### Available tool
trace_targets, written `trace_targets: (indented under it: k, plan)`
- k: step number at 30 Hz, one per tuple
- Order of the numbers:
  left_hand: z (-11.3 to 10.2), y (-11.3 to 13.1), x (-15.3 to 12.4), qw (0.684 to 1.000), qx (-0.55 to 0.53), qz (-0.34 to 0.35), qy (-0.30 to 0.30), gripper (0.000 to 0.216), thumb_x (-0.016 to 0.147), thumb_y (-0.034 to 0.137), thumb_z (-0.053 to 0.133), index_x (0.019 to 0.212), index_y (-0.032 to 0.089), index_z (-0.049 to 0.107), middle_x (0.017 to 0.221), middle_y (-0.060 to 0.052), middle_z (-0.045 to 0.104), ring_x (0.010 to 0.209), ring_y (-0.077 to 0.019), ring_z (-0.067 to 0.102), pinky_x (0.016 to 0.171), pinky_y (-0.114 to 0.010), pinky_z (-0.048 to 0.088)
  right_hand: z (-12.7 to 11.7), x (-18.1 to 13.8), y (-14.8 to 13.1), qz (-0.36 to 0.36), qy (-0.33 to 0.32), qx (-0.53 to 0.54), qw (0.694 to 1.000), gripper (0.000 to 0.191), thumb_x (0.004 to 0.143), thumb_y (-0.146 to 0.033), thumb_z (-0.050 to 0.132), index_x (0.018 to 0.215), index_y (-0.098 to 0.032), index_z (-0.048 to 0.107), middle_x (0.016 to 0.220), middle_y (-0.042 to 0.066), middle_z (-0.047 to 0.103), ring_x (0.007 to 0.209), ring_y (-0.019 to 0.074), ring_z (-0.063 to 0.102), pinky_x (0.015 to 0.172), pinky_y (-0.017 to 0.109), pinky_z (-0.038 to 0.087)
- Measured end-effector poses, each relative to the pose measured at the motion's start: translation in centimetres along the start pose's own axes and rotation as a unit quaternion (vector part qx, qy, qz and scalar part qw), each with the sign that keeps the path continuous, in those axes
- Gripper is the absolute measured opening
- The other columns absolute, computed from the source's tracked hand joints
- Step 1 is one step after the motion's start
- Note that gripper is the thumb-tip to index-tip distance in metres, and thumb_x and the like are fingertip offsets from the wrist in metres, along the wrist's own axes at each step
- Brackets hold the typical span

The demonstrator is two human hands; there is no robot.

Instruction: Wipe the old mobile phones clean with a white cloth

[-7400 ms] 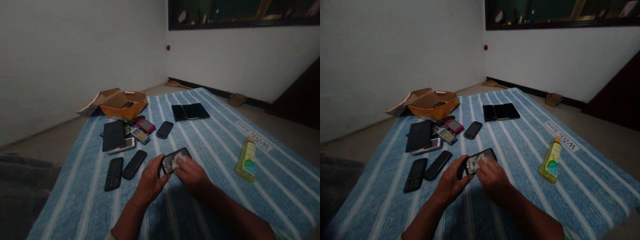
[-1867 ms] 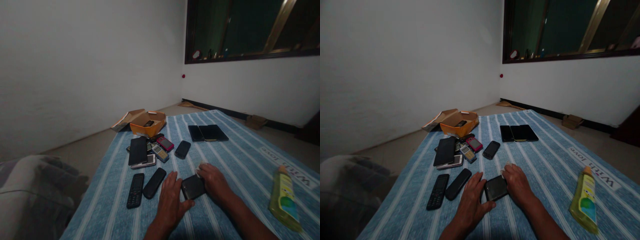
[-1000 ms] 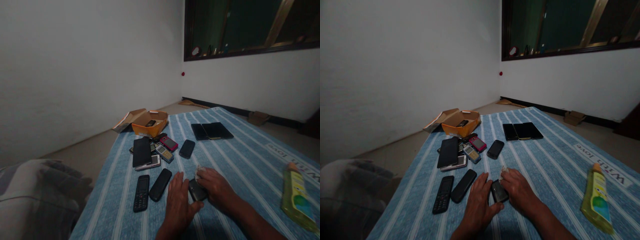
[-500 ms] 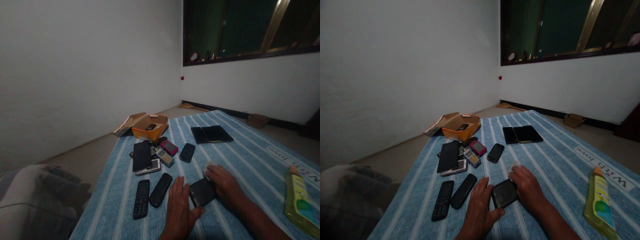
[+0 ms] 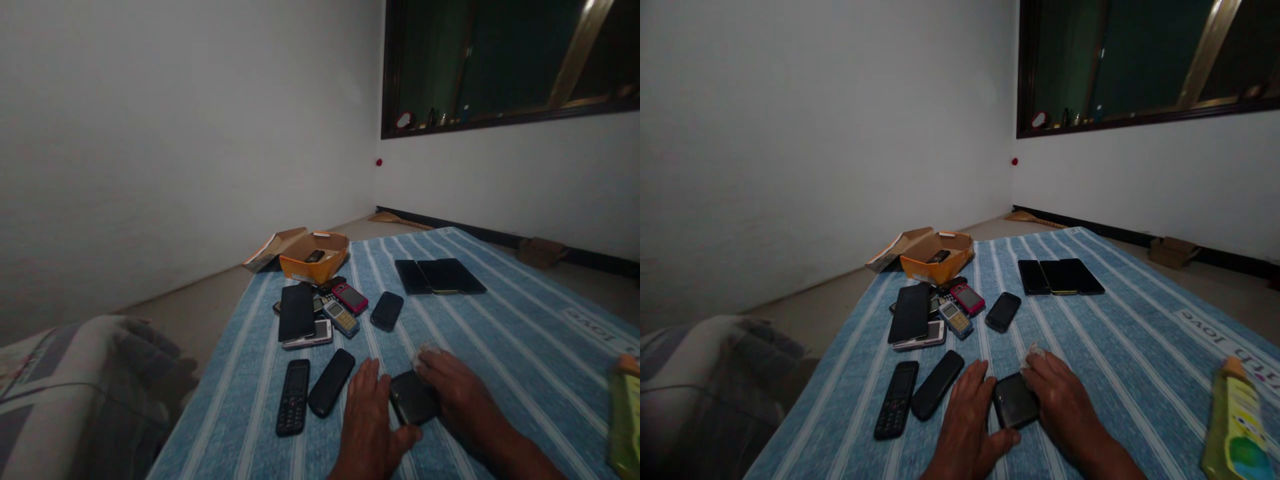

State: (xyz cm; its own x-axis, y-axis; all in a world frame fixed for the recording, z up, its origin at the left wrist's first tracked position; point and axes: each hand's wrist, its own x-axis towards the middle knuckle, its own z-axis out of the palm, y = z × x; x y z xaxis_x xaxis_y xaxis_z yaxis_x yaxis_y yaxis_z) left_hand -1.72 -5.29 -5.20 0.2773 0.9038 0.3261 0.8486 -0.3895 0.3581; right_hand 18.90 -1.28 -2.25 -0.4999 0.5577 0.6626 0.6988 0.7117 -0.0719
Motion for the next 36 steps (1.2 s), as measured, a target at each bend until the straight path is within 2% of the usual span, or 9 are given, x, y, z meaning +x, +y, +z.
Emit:
trace_targets:
  k: [5, 7, 12, 15, 18, 22, 24, 32, 36]
  plan:
    - [0.2, -0.3, 0.0, 1.0, 0.018, 0.019, 0.015, 0.071, 0.062, 0.037, 0.084, 0.124, 0.013, 0.059, 0.14, -0.025, 0.053, 0.129, -0.0459, 0.049, 0.099, -0.066, 0.047, 1.0, -0.2, -2.6, -0.098, 0.03, 0.047, 0.994, 0.034, 0.083, -0.005, 0.044, 0.105, -0.017, 0.066, 0.109, 0.012, 0.072, 0.106, 0.0228, 0.066, 0.094, 0.037, 0.053]
    - [0.2, -0.2, 0.1, 1.0, 0.015, 0.016, 0.013, 0.072, 0.061, 0.037, 0.084, 0.124, 0.012, 0.059, 0.141, -0.026, 0.052, 0.13, -0.0463, 0.048, 0.099, -0.066, 0.046, 1.1, -0.5, -2.1, -0.079, 0.024, 0.033, 0.996, 0.037, 0.08, -0.002, 0.044, 0.104, -0.018, 0.067, 0.109, 0.011, 0.072, 0.104, 0.0225, 0.067, 0.092, 0.036, 0.053]
    - [-0.5, 0.4, 0.4, 0.999, -0.029, 0.017, -0.002, 0.077, 0.06, 0.029, 0.084, 0.129, 0.011, 0.055, 0.139, -0.024, 0.054, 0.132, -0.0452, 0.046, 0.102, -0.067, 0.043, 0.3, -1.5, 1.6, 0.041, -0.008, -0.048, 0.998, 0.044, 0.077, 0.003, 0.043, 0.101, -0.021, 0.071, 0.108, 0.01, 0.072, 0.102, 0.0243, 0.067, 0.088, 0.038, 0.055]
    - [-1.1, 0.9, 0.5, 0.998, -0.061, 0.024, -0.009, 0.073, 0.063, 0.02, 0.081, 0.129, 0.013, 0.054, 0.136, -0.02, 0.058, 0.131, -0.0416, 0.048, 0.105, -0.064, 0.042, -0.2, -1.7, 2.6, 0.062, 0.006, -0.064, 0.996, 0.044, 0.078, 0.002, 0.042, 0.101, -0.02, 0.072, 0.106, 0.011, 0.073, 0.1, 0.0246, 0.068, 0.086, 0.039, 0.056]
    - [-1.4, 1.3, 0.7, 0.997, -0.081, 0.015, -0.011, 0.067, 0.064, 0.017, 0.078, 0.126, 0.013, 0.053, 0.128, -0.018, 0.063, 0.129, -0.0393, 0.05, 0.106, -0.061, 0.042, 0.0, -1.3, 1.1, 0.019, 0.063, -0.031, 0.997, 0.041, 0.081, 0.0, 0.04, 0.102, -0.019, 0.07, 0.108, 0.011, 0.072, 0.104, 0.0234, 0.068, 0.092, 0.04, 0.055]
    - [-1.6, 1.5, 0.8, 0.996, -0.087, 0.034, 0.01, 0.059, 0.068, 0.012, 0.07, 0.124, 0.015, 0.053, 0.121, -0.014, 0.065, 0.122, -0.035, 0.055, 0.106, -0.057, 0.043, 0.9, -0.9, -2.2, -0.127, 0.055, 0.062, 0.988, 0.033, 0.087, -0.008, 0.043, 0.109, -0.017, 0.066, 0.111, 0.013, 0.072, 0.11, 0.0216, 0.066, 0.093, 0.034, 0.055]
    - [-1.8, 1.6, 0.9, 0.995, -0.091, 0.035, 0.016, 0.052, 0.069, 0.011, 0.068, 0.119, 0.017, 0.055, 0.117, -0.012, 0.066, 0.118, -0.033, 0.057, 0.105, -0.056, 0.043, 1.3, -1.1, -2.9, -0.152, 0.056, 0.069, 0.984, 0.03, 0.089, -0.011, 0.043, 0.11, -0.018, 0.065, 0.108, 0.012, 0.073, 0.106, 0.0215, 0.068, 0.091, 0.034, 0.056]
    - [-3.0, 2.4, 1.3, 0.995, -0.1, 0.012, -0.024, 0.051, 0.068, 0.017, 0.073, 0.117, 0.018, 0.056, 0.117, -0.012, 0.066, 0.119, -0.0355, 0.055, 0.104, -0.055, 0.043, 0.5, -2.5, 0.0, -0.038, 0.059, -0.022, 0.997, 0.045, 0.077, 0.001, 0.04, 0.105, -0.022, 0.068, 0.109, 0.009, 0.073, 0.102, 0.0208, 0.069, 0.088, 0.034, 0.057]
    - [-3.2, 2.5, 1.2, 0.994, -0.104, 0.011, -0.02, 0.048, 0.069, 0.017, 0.072, 0.115, 0.019, 0.057, 0.114, -0.011, 0.066, 0.118, -0.0344, 0.056, 0.104, -0.055, 0.042, -0.2, -2.2, -0.2, -0.005, 0.087, -0.044, 0.995, 0.044, 0.078, 0.001, 0.039, 0.105, -0.021, 0.067, 0.109, 0.01, 0.073, 0.099, 0.0201, 0.07, 0.084, 0.031, 0.058]
